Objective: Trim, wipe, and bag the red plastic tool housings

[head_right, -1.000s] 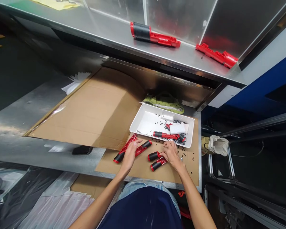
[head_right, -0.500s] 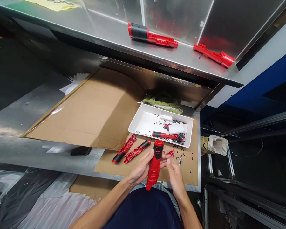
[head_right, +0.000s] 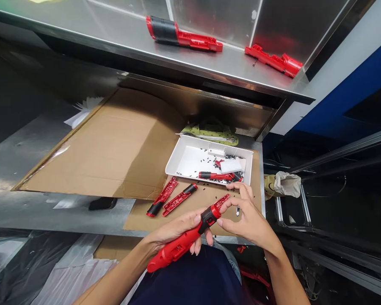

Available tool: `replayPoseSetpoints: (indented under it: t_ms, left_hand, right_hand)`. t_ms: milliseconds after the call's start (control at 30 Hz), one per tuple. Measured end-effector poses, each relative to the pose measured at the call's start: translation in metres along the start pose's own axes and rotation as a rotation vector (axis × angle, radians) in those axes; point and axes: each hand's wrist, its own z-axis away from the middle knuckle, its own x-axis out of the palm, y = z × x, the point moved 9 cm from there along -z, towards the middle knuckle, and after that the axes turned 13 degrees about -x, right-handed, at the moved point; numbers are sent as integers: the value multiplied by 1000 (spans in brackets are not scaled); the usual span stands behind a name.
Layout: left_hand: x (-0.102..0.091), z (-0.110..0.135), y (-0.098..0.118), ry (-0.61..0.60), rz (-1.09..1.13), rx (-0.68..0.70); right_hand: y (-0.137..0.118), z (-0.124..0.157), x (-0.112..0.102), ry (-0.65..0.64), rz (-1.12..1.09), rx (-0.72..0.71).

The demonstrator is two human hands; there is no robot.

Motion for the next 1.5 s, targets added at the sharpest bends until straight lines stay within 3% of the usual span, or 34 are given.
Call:
replayPoseSetpoints:
  t_ms: [233,600,867,1033,1333,1500]
  left_hand:
    - [5,-1,0,40,-61,-25]
    - [8,-5,3,50,-76,-35]
    - [7,-10,1,93,-104,-44]
    - [6,-12,0,117,-92,-10]
    - [-7,-18,1,332,-97,116]
    - [-5,-20,-4,175,-31,26]
  right_hand:
    - [0,2,24,-135,-58,-19]
    - [6,1,23,-41,-172,-11]
    - [8,2,23,-67,-170,-19]
    - [11,2,21,-29,-129,-52]
    - [15,7,16,190,150,25]
    - [23,11,27,57,-67,51]
